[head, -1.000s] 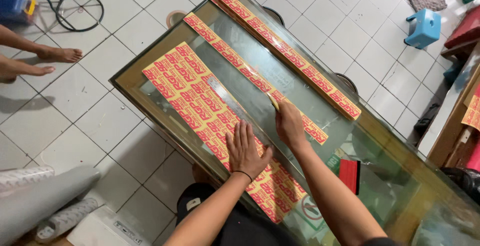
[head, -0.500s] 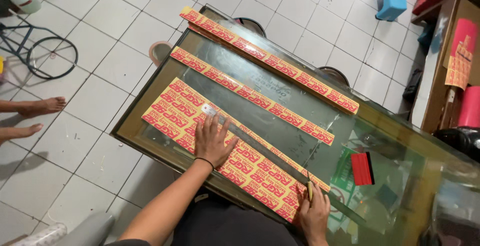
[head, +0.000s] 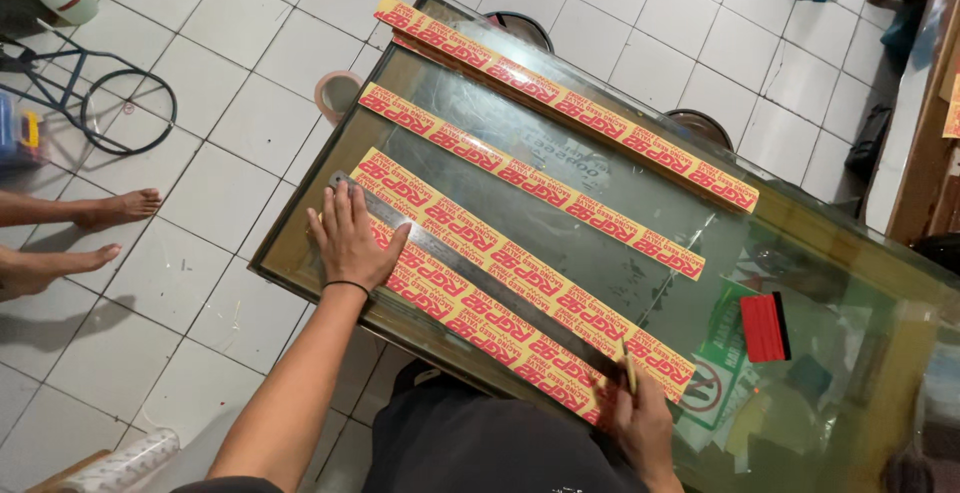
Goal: The person uses a metal ruler and a utility knife to cut long strips of red and yellow patterned stickers on a glass table. They align the ruler, score the sticker material, and then peel away the cut sections.
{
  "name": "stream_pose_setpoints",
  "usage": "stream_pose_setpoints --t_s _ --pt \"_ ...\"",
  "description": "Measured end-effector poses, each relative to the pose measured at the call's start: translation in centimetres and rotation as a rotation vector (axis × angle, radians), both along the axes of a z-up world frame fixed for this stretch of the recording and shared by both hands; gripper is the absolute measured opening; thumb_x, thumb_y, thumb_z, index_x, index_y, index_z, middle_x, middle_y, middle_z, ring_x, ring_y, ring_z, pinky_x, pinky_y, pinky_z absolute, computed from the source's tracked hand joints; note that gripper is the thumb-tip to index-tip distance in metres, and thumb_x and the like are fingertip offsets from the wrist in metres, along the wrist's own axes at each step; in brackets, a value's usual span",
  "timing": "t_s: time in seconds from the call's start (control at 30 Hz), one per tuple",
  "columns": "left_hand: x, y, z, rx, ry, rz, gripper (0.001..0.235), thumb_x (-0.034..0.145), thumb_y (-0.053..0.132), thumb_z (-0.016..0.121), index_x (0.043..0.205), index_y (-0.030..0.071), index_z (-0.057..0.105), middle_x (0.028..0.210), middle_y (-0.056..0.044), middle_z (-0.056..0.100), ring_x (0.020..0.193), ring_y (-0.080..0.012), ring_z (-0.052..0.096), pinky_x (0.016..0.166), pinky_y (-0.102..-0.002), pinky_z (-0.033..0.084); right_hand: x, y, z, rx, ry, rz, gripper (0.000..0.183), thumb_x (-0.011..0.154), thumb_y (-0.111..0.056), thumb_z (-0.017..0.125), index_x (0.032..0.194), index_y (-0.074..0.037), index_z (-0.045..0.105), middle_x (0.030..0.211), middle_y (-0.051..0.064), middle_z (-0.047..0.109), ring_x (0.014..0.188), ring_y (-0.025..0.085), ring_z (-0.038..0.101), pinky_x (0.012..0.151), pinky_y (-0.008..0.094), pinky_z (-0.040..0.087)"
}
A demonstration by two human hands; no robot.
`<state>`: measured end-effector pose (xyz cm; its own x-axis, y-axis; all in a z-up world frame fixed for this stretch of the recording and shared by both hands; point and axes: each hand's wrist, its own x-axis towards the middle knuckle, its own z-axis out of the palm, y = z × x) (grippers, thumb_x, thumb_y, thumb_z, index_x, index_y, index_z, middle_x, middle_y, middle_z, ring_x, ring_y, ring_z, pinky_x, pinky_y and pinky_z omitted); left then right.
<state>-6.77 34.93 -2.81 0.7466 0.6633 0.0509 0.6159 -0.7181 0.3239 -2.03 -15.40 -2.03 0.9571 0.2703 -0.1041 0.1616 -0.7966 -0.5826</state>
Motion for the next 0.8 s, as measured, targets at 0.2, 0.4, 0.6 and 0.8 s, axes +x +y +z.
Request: stream_pose_setpoints --t_s 0.2,0.4,0.6,0.8 --pt "1.5 0.4 0.8 0.015 0.030 -0.038 0.104 0.090 0.079 0.043 0.159 0.001 0.036 0.170 -0.023 0.025 0.158 -0.0394 0.015 0.124 -0.064 0.004 -2.1 -8.7 -3.6 -0.119 -0.220 -0.071 0.047 0.091 -0.011 0.054 0.136 -0.011 0.066 0.137 0.015 0.067 0.133 0.032 0.060 0.114 0.047 0.041" --pt "1.2 0.1 0.9 0.082 -0.092 -0.061 0.106 0.092 0.073 0.049 0.158 -0.009 0.038 0.165 -0.031 0.032 0.154 -0.0468 0.025 0.121 -0.066 0.011 -3.6 -11.6 -4.7 -0.060 -0.307 -0.083 0.045 0.085 -0.003 0.053 0.129 -0.003 0.063 0.127 0.016 0.067 0.125 0.037 0.060 0.113 0.046 0.041" --pt "1.2 -0.6 2.7 0.034 -0.142 -0.117 0.107 0.098 0.068 0.051 0.156 -0.021 0.039 0.163 -0.040 0.031 0.151 -0.0537 0.021 0.117 -0.069 0.007 -4.0 -9.8 -1.9 0.005 -0.391 0.042 0.041 0.095 -0.003 0.055 0.134 -0.007 0.064 0.136 0.006 0.068 0.130 0.030 0.060 0.111 0.048 0.045" --pt "1.1 -0.8 2.6 0.109 -0.182 -0.166 0.099 0.099 0.058 0.065 0.150 -0.024 0.044 0.157 -0.045 0.039 0.146 -0.0575 0.028 0.113 -0.072 0.013 -3.5 -9.0 -2.7 -0.049 -0.436 -0.047 0.049 0.094 -0.006 0.061 0.142 -0.013 0.061 0.135 0.002 0.068 0.123 0.025 0.062 0.104 0.044 0.044"
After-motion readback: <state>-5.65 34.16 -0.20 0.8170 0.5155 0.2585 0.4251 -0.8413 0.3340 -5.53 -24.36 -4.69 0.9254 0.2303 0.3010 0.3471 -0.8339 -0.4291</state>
